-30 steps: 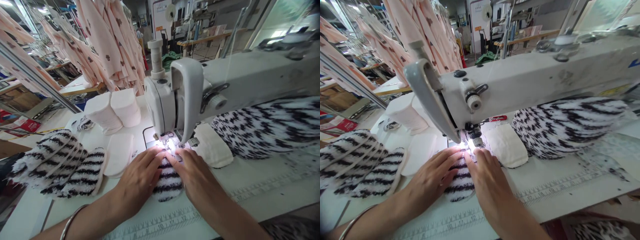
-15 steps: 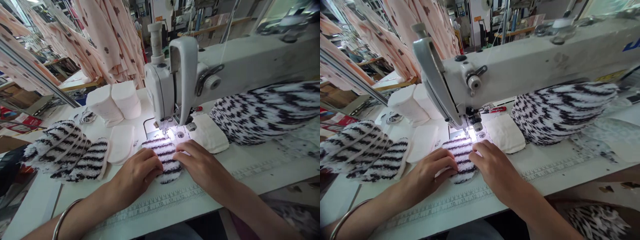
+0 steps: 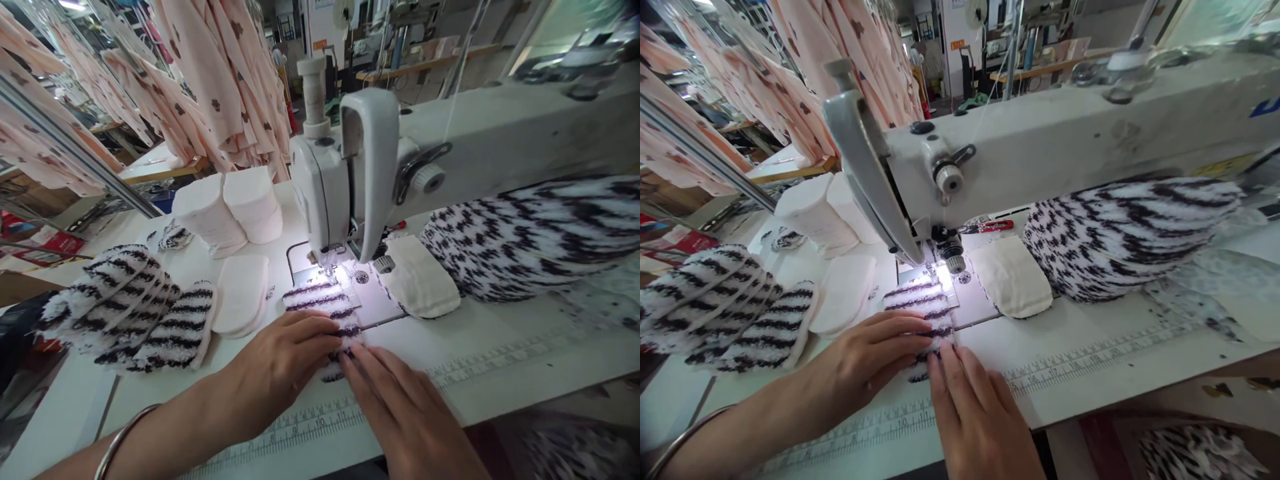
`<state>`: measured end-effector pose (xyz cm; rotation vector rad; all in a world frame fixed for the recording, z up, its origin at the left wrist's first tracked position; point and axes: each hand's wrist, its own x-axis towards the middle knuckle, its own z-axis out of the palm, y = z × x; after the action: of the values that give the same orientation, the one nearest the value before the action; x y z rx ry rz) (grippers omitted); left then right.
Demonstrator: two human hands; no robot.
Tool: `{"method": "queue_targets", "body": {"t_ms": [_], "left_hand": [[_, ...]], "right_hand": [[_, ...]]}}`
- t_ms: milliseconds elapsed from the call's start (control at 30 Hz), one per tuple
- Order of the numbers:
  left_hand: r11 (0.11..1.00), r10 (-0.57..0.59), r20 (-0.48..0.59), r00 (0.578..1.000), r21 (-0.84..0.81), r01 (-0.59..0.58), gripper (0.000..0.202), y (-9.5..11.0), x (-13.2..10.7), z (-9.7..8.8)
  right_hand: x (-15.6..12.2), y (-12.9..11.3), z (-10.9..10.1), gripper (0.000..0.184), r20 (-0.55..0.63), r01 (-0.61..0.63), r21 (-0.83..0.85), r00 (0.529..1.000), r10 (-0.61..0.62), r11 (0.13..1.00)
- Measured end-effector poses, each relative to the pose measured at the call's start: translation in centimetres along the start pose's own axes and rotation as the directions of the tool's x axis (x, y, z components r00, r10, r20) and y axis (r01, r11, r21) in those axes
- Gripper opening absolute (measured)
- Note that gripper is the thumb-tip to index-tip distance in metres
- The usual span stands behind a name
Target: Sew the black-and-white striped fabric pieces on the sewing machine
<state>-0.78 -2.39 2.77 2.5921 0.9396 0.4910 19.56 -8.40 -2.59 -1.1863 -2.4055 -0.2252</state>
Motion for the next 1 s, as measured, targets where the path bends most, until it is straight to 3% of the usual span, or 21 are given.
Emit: {"method": "queue_targets", "body": {"t_ms": [133, 267, 600, 767, 1000], "left_hand": [[0.997, 0.025, 0.051, 0.998, 0.065, -0.028, 0.030, -0.7, 0.0, 0.4], [0.998, 0.022, 0.003, 1.000, 0.063, -0.022, 0.029, -1.7, 0.1, 0.1], [0.998, 0.024, 0.006, 1.000, 0.065, -0.025, 0.026, -4.2, 1.8, -0.8], [0.990, 0.047, -0.008, 0.999, 0.131, -0.046, 0.029, -5.1, 2.0, -1.2], [0.966, 0.040, -0.080, 0.996, 0.259, -0.018, 0.025, -5.8, 1.6, -0.2]], "right_hand": [[-0.3, -1.1, 0.9, 0.041, 0.024, -0.069, -0.068, 0.997, 0.071, 0.995], [0.9, -0.9, 1.4, 0.041, 0.019, -0.090, -0.075, 0.996, 0.091, 0.993], [4.6, -0.3, 2.5, 0.050, -0.051, -0.170, 0.027, 0.984, 0.171, 0.985], [5.4, 0.4, 3.6, 0.050, -0.160, -0.171, 0.069, 0.971, 0.180, 0.983], [5.7, 2.4, 3.2, 0.054, 0.000, -0.121, 0.152, 0.993, 0.122, 0.981]]}}
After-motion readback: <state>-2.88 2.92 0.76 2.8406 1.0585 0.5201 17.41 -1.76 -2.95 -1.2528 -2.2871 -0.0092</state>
